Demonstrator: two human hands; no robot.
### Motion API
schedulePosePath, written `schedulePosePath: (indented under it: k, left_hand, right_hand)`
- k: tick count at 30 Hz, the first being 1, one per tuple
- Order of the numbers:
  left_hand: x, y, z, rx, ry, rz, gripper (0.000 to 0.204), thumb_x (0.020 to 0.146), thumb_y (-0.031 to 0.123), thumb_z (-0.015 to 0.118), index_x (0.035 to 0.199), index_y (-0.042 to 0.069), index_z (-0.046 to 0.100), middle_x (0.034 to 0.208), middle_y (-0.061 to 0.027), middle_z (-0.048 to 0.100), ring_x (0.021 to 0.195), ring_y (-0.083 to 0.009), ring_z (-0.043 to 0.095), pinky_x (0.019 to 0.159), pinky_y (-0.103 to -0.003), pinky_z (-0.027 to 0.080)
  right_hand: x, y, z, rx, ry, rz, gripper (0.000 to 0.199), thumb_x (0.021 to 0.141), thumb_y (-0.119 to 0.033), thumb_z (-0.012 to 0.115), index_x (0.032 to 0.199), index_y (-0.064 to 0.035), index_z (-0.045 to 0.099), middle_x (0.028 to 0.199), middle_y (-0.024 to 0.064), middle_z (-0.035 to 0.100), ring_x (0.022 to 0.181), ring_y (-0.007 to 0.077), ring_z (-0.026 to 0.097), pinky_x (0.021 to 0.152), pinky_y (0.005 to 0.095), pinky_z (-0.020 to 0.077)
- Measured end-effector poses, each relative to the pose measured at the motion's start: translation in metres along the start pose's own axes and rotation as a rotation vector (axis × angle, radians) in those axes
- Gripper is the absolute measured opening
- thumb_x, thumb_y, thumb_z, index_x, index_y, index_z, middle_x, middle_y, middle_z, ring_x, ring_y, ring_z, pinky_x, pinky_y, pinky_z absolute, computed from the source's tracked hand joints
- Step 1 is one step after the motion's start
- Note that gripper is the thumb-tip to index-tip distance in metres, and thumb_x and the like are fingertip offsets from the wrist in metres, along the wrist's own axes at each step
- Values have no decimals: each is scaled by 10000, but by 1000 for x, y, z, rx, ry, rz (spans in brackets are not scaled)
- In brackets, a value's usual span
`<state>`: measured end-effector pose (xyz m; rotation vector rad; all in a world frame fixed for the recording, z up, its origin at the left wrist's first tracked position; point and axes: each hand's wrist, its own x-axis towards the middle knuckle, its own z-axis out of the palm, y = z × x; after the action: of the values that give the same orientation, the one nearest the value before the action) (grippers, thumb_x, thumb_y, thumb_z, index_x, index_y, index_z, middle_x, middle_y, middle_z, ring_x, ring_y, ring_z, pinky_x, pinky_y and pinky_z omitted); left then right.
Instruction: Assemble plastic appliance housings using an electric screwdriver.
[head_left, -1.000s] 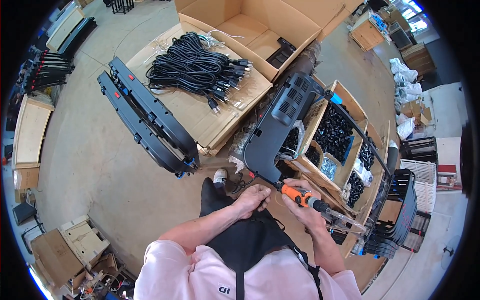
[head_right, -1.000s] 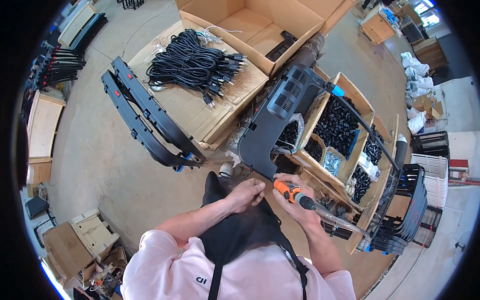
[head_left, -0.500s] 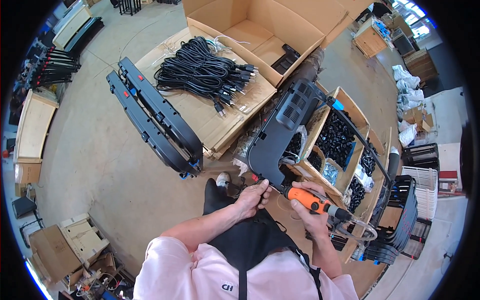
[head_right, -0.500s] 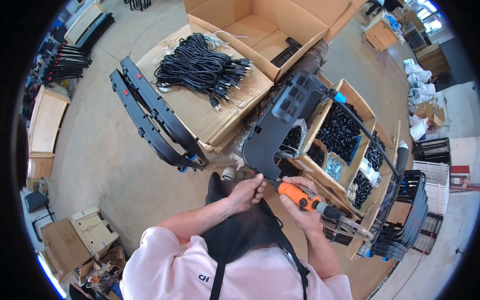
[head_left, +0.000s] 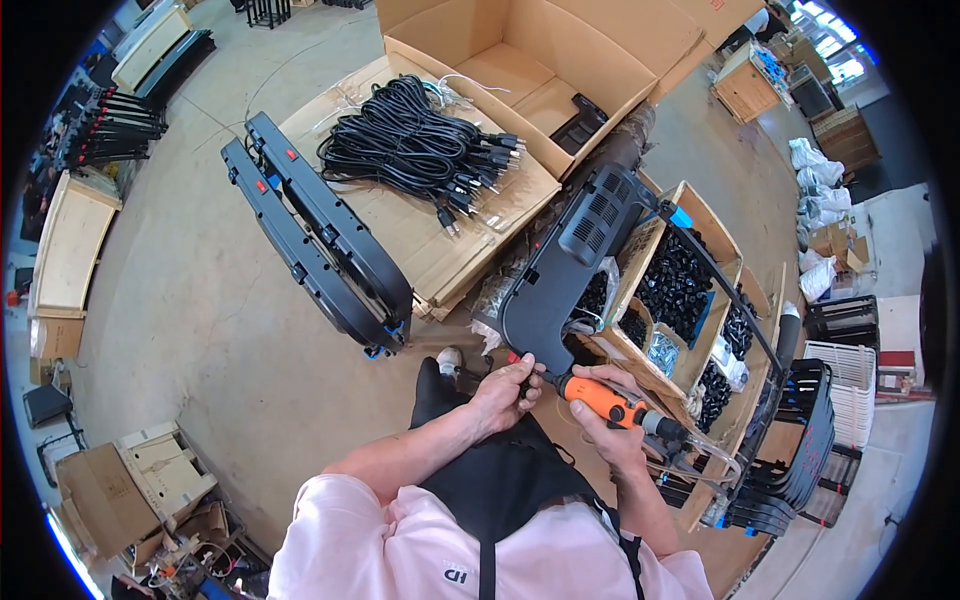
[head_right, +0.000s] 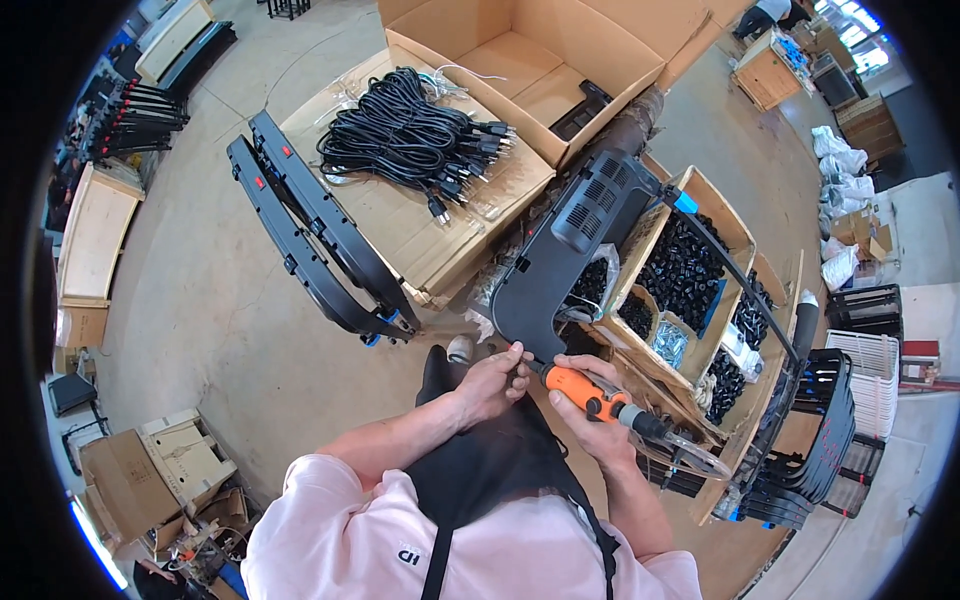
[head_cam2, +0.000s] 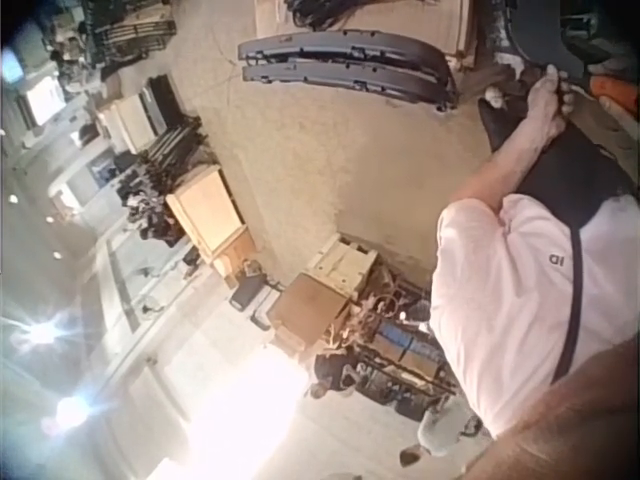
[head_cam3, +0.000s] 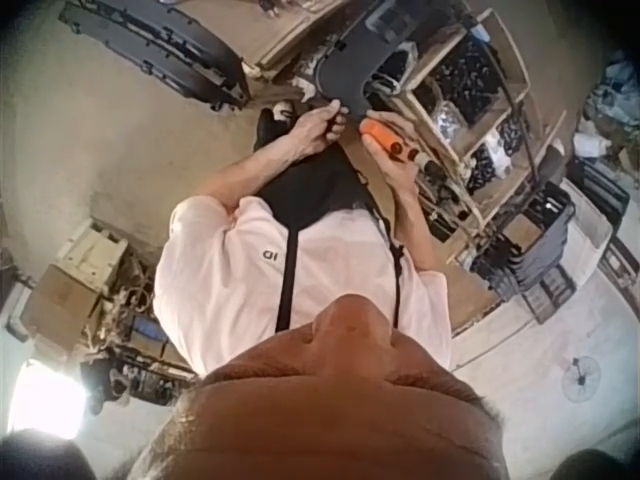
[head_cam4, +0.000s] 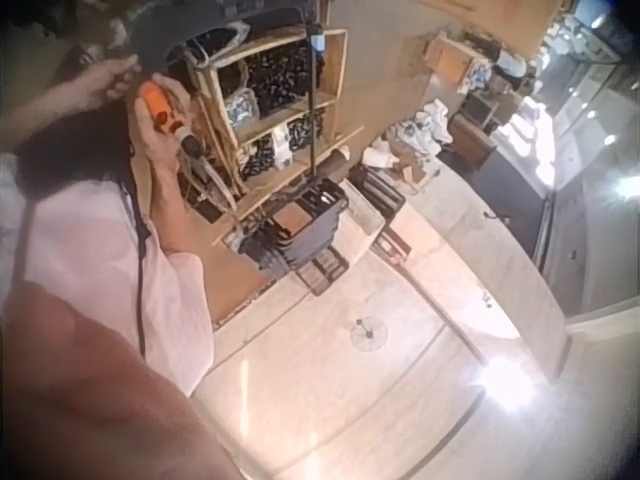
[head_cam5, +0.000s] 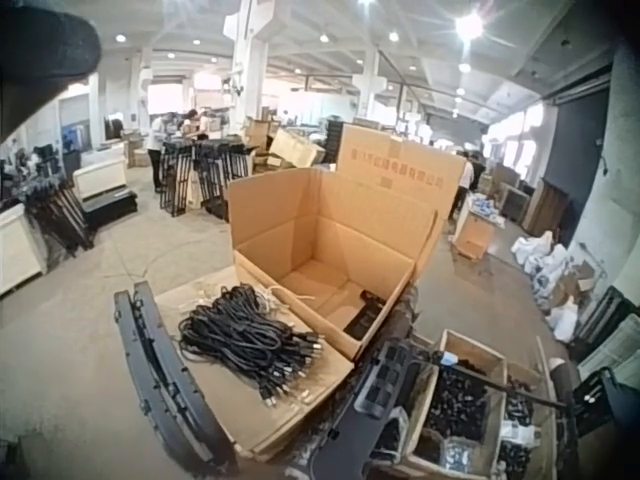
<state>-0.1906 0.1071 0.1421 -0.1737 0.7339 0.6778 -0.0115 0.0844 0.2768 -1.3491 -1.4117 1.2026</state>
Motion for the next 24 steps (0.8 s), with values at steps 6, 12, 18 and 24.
schedulePosePath:
  k: [6,12,18,24]
  left_hand:
    - [-3,-1,0,-26,-28,-25,378,1091,459,548,1095,89,623,803,4,559,653,-115,499,534,-236,366]
    - [-7,-8,2,1,8,-9,393,1142,406,437,1123,81,655,847,-3,609,699,-138,554,621,-279,452]
    - [-13,-6,-7,190,9,-6,313,1146,311,454,1129,87,672,923,-4,668,777,-129,618,689,-289,504]
    - [-10,-5,-20,232,-68,37,232,1112,263,557,1128,89,710,910,21,668,780,-98,608,681,-260,487]
  right_hand:
    - [1,-2,4,-37,-24,-15,480,874,2,781,1311,-21,584,1297,164,689,1225,249,667,1090,391,519]
    - [6,-5,13,-94,27,19,470,882,-2,775,1314,-33,592,1303,145,687,1217,234,669,1080,380,523]
    - [20,-9,20,-157,-4,-3,470,883,-6,776,1316,-37,596,1298,138,690,1196,223,679,1059,358,534]
    - [28,-12,31,-261,-57,28,423,903,-48,772,1296,-72,619,1238,119,722,1115,210,720,986,341,567]
